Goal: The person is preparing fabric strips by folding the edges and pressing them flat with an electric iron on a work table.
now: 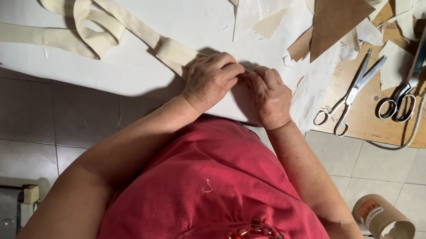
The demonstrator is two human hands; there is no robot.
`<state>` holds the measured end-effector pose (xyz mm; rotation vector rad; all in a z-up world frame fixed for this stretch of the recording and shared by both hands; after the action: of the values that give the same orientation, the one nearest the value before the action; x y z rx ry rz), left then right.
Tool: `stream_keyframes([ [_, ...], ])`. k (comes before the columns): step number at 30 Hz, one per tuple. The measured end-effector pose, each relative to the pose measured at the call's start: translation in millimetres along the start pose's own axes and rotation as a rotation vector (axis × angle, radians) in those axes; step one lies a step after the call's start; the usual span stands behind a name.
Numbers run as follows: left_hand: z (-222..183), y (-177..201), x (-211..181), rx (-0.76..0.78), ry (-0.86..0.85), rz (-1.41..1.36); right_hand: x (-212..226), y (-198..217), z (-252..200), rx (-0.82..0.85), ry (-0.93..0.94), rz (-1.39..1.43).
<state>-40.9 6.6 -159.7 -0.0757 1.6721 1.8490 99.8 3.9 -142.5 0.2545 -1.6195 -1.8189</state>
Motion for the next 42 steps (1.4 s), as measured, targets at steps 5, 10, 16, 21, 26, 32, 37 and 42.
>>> stream_keyframes([
  [5, -1.4, 11.2, -2.3, -0.004, -0.031, -0.041, 2.3, 17.4, -0.1, 0.001, 0.059, 0.051],
  [10, 1.7, 22.7, -7.7, -0.05, -0.078, -0.002, -3.6, 16.2, -4.8, 0.033, 0.097, 0.089],
  [16, 3.2, 21.6, -13.0, -0.107, -0.113, 0.096, -14.5, 23.1, -0.6, 0.025, -0.045, 0.518],
  [21, 3.6, 29.1, -17.6, -0.154, -0.14, 0.13, -22.1, 22.7, -3.3, -0.057, -0.197, 0.665],
  [26, 5.6, 27.8, -16.5, -0.135, -0.134, 0.092, -8.0, 17.7, -2.3, -0.02, -0.117, 0.388],
  [32, 8.9, 26.9, -18.8, -0.137, -0.124, 0.044, -3.2, 15.0, -1.8, -0.006, -0.078, 0.161],
  [37, 9.5, 37.0, -20.6, -0.169, -0.124, 0.037, -86.4, 35.1, -44.9, 0.048, -0.395, 0.623],
  [42, 11.0, 48.1, -23.4, -0.161, -0.153, -0.046, -191.2, 146.8, -165.6, -0.888, -0.841, 0.168],
])
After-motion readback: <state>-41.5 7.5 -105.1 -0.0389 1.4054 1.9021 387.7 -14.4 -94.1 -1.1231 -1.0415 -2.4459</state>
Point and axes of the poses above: each hand's wrist, its own z-axis towards the middle knuckle, its own y-axis out of the back of the hand, x = y × z, the point moved 5 cm from there along z, towards the middle knuckle, and after that the axes turned 13 degrees about x, right-handed, at the moved point
